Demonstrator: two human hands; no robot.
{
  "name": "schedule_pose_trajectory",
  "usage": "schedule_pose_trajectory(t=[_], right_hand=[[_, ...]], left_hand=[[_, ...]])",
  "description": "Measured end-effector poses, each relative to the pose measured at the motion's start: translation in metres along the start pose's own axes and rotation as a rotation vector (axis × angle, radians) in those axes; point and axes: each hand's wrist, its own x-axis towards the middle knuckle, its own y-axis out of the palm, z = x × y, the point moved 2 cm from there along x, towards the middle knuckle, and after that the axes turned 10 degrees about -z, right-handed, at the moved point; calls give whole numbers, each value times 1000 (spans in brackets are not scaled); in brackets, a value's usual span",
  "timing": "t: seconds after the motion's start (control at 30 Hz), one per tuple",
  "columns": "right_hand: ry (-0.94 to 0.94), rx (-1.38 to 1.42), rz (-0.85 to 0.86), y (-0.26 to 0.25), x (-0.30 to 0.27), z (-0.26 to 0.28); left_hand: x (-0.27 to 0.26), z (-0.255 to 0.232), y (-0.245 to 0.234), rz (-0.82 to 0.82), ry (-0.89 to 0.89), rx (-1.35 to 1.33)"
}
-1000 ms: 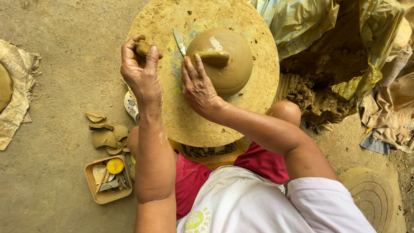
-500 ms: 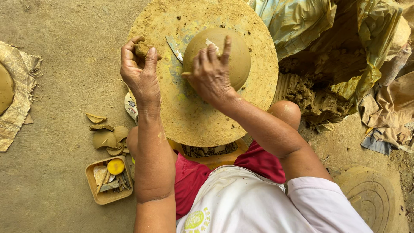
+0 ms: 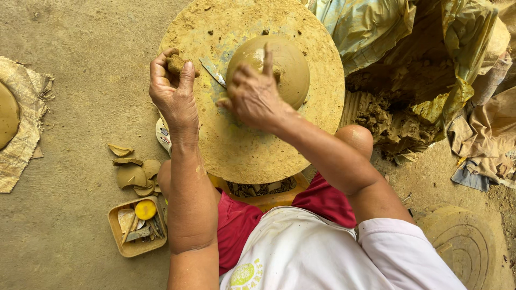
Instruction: The person forms a clay lid on a pottery wheel by hand, refining the edges and inserting a top knob. Afterwards, they use a yellow plastic cup to measure, shape, and smooth the contours of the piece.
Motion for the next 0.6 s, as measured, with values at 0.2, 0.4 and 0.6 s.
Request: schedule_pose_trajectory(t=[0.2, 0.4, 0.6], right_hand=[[467, 492, -970, 9, -57, -46], [-139, 179, -841, 13, -52, -38], [-161, -78, -563, 17, -31, -43]], left_hand=[[-1, -3, -8, -15, 5, -9], [-4, 0, -4, -7, 12, 51], [1, 3, 3, 4, -10, 13]])
